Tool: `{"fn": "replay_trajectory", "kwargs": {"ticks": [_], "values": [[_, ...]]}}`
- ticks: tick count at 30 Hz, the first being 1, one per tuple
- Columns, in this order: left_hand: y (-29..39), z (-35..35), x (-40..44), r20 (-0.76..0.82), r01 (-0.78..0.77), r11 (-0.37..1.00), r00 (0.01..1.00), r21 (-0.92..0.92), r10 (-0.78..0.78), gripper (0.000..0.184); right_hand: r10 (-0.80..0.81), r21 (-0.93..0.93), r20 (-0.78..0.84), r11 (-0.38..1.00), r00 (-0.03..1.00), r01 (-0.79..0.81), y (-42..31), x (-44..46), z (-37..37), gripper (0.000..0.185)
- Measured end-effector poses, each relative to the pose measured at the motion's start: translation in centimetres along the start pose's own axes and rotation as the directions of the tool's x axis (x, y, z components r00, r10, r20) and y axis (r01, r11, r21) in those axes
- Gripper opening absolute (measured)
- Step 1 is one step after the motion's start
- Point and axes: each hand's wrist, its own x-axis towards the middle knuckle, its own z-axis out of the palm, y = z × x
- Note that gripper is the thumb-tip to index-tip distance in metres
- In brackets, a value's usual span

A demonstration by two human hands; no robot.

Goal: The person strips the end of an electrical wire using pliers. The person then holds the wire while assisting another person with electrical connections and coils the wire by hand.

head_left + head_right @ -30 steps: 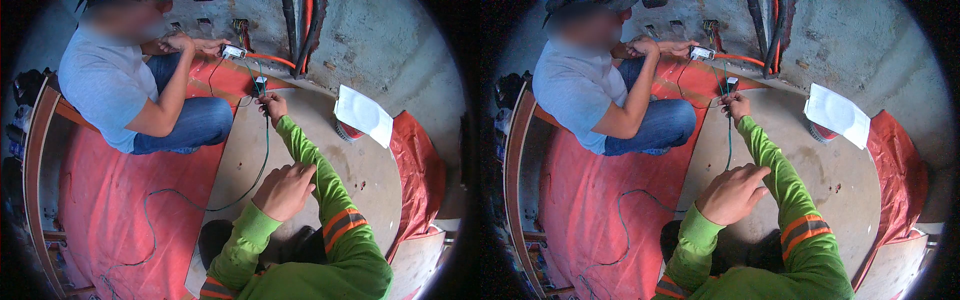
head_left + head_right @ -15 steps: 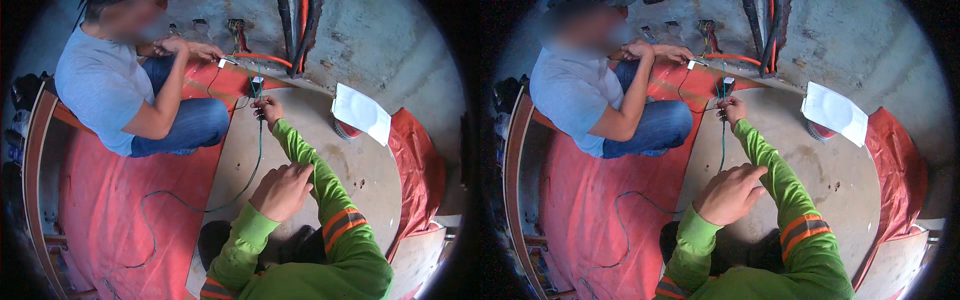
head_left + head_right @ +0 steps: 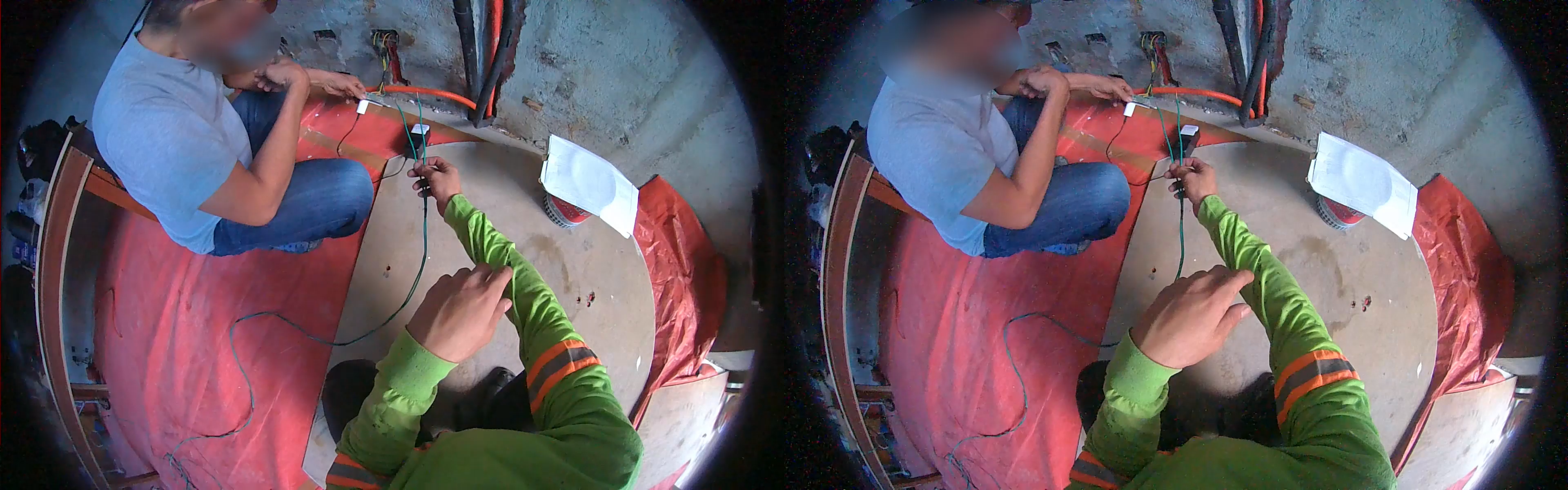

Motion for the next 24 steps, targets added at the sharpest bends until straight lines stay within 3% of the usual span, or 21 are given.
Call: {"fn": "replay_trajectory", "kwargs": {"ticks": [24], "values": [[0.25,0.16,-0.11,0.007,-0.003,1.000,1.000,-0.012,0.003,0.033,0.027,-0.034,-0.008,0.999,1.000,-0.028,0.45,0.09,-0.95,0.007]]}}
